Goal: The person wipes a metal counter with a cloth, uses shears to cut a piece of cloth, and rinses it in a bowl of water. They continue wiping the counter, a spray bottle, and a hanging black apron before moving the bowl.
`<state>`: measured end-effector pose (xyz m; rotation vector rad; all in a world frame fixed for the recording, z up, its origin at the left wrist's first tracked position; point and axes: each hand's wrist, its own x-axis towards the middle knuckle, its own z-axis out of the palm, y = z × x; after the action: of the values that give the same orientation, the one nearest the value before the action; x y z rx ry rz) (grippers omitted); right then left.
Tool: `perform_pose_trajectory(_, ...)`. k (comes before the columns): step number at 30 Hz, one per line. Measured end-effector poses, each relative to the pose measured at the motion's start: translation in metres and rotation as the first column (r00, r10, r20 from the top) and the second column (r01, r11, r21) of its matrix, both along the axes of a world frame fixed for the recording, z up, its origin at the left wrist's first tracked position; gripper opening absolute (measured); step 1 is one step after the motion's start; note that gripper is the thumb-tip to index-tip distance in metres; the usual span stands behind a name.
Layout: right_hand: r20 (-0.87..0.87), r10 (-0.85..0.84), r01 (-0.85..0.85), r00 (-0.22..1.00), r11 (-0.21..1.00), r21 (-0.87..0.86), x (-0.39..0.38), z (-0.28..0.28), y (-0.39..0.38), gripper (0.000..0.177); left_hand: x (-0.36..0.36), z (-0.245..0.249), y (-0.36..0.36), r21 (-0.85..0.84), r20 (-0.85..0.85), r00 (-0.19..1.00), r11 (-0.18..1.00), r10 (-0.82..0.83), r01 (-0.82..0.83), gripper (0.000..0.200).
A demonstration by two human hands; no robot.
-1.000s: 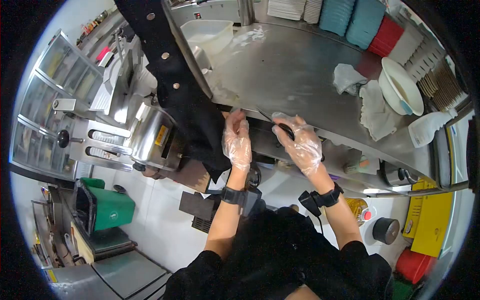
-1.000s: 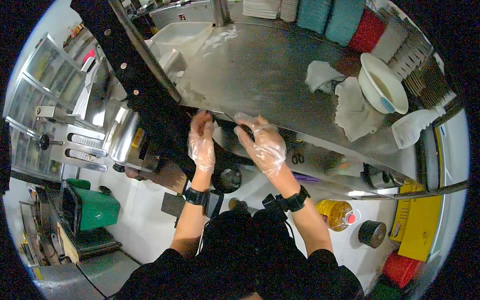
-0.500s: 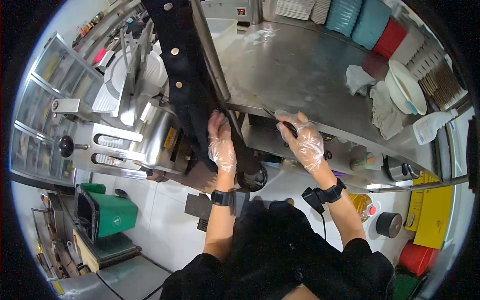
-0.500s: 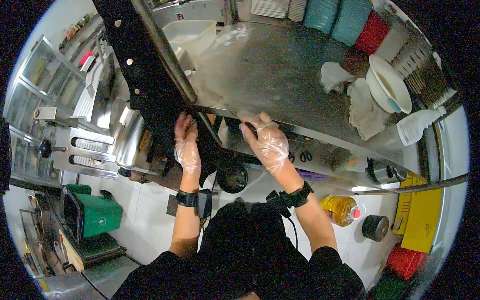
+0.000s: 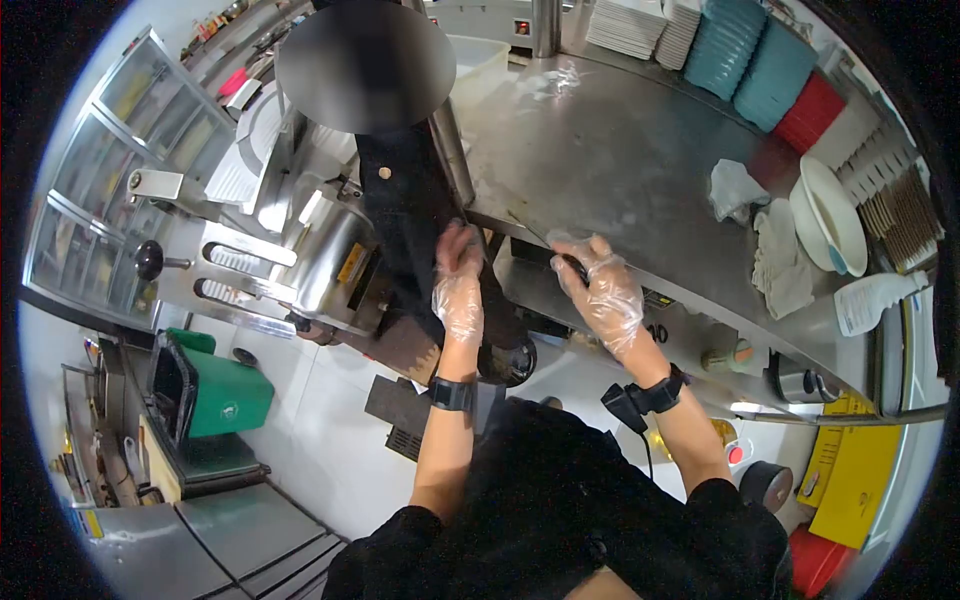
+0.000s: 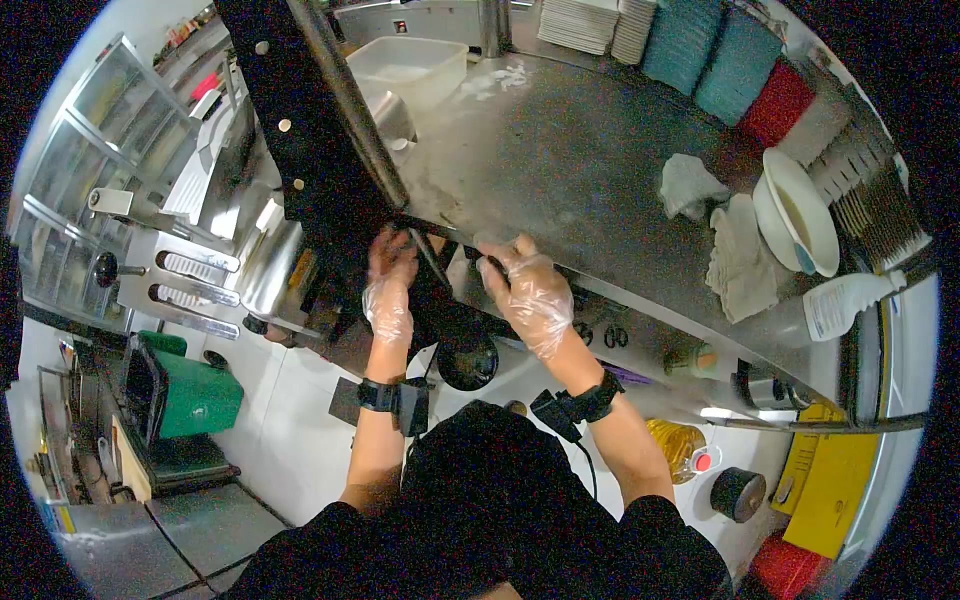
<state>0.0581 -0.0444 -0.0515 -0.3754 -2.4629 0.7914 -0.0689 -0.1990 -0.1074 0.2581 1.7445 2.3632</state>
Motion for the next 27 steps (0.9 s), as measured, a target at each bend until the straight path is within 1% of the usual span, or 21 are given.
perform_pose_trajectory(2, -0.011, -0.035, 0.035, 0.999, 0.999, -0.026, -0.006, -0.001, 0.008, 0.023, 0.001, 0.002, 0.002, 0.003, 0.016, 1.0, 1.0, 0.008, -0.008, 0.048)
perform_pose_trajectory(3, 0.05, -0.123, 0.125, 0.991, 0.992, -0.028, -0.003, 0.008, 0.007, 0.022, 0.001, 0.0, 0.003, 0.014, 0.031, 0.999, 1.0, 0.006, -0.006, 0.048)
perform_pose_trajectory(4, 0.046, -0.115, 0.117, 0.992, 0.993, -0.027, -0.002, 0.006, 0.007, 0.022, 0.001, 0.0, 0.004, 0.026, 0.047, 0.999, 1.0, 0.003, -0.004, 0.048)
perform_pose_trajectory(5, 0.032, -0.054, 0.055, 0.998, 0.998, -0.026, -0.002, 0.003, 0.007, 0.022, 0.0, 0.0, 0.006, 0.027, 0.044, 0.999, 1.0, 0.01, -0.011, 0.048)
perform_pose_trajectory(7, 0.001, 0.052, -0.052, 0.999, 0.998, -0.033, 0.0, 0.0, 0.006, 0.022, 0.0, -0.001, 0.008, 0.027, 0.059, 0.997, 0.998, -0.056, 0.055, 0.048)
perform_pose_trajectory(8, -0.002, 0.049, -0.049, 0.999, 0.998, -0.036, 0.0, 0.0, 0.006, 0.022, -0.002, -0.005, 0.01, 0.024, 0.057, 0.997, 0.998, -0.059, 0.058, 0.048)
perform_pose_trajectory(10, -0.007, -0.079, 0.079, 0.997, 0.997, -0.013, -0.001, 0.004, 0.008, 0.022, -0.006, -0.014, 0.016, 0.057, 0.071, 0.995, 0.996, -0.074, 0.07, 0.047)
perform_pose_trajectory(11, 0.02, -0.086, 0.087, 0.996, 0.994, -0.067, -0.001, 0.005, 0.008, 0.023, -0.003, -0.011, 0.019, 0.065, 0.062, 0.997, 0.997, -0.041, 0.037, 0.047)
perform_pose_trajectory(12, 0.016, -0.055, 0.056, 0.998, 0.997, -0.048, 0.001, 0.003, 0.005, 0.023, -0.004, -0.012, 0.02, 0.066, 0.06, 0.997, 0.997, -0.043, 0.039, 0.047)
perform_pose_trajectory(14, 0.011, 0.017, -0.016, 1.0, 0.999, -0.036, 0.002, 0.003, 0.001, 0.024, -0.007, -0.014, 0.022, -0.015, 0.037, 0.999, 1.0, -0.025, 0.026, 0.047)
perform_pose_trajectory(15, 0.009, 0.008, -0.008, 1.0, 0.999, -0.036, 0.003, 0.004, 0.002, 0.024, -0.008, -0.014, 0.021, -0.015, 0.036, 0.999, 0.999, -0.034, 0.034, 0.047)
perform_pose_trajectory(17, -0.068, -0.058, 0.062, 0.996, 0.997, 0.056, 0.008, 0.008, 0.01, 0.019, -0.009, -0.015, 0.014, -0.012, 0.037, 0.998, 0.999, -0.051, 0.051, 0.049)
perform_pose_trajectory(18, -0.087, -0.114, 0.12, 0.99, 0.991, 0.061, 0.015, 0.014, 0.016, 0.02, -0.013, -0.013, 0.013, -0.064, 0.029, 0.999, 0.998, -0.028, 0.03, 0.049)
perform_pose_trajectory(19, -0.096, -0.167, 0.177, 0.981, 0.977, 0.116, 0.023, 0.021, 0.025, 0.021, -0.01, -0.013, 0.012, -0.009, 0.095, 0.995, 1.0, -0.021, 0.022, 0.05)
perform_pose_trajectory(20, -0.106, -0.226, 0.242, 0.968, 0.955, 0.172, 0.033, 0.027, 0.036, 0.022, -0.015, -0.024, 0.01, -0.019, 0.042, 0.999, 1.0, -0.01, 0.011, 0.05)
perform_pose_trajectory(21, -0.132, -0.217, 0.239, 0.967, 0.953, 0.188, 0.043, 0.033, 0.051, 0.023, -0.013, -0.022, 0.007, 0.023, 0.013, 0.999, 0.999, -0.049, 0.049, 0.049)
perform_pose_trajectory(22, -0.118, -0.245, 0.269, 0.962, 0.922, 0.279, 0.053, 0.029, 0.071, 0.024, -0.017, -0.02, 0.007, -0.006, 0.057, 0.997, 0.999, -0.044, 0.044, 0.046)
perform_pose_trajectory(23, -0.104, -0.269, 0.289, 0.957, 0.884, 0.367, 0.064, 0.025, 0.089, 0.025, -0.01, -0.007, 0.009, -0.036, 0.1, 0.995, 0.999, -0.001, 0.005, 0.042)
perform_pose_trajectory(24, -0.048, -0.302, 0.295, 0.952, 0.867, 0.401, 0.077, 0.034, 0.095, 0.029, -0.006, 0.0, 0.007, -0.088, 0.045, 0.999, 0.996, -0.023, 0.027, 0.03)
perform_pose_trajectory(26, -0.009, -0.327, 0.299, 0.945, 0.852, 0.43, 0.1, 0.025, 0.117, 0.036, -0.004, 0.011, 0.007, -0.104, 0.135, 0.989, 0.992, -0.054, 0.068, 0.025)
perform_pose_trajectory(27, 0.17, -0.407, 0.27, 0.898, 0.812, 0.518, 0.111, 0.024, 0.128, 0.049, -0.001, 0.021, 0.01, -0.151, 0.142, 0.989, 0.986, -0.048, 0.07, 0.022)
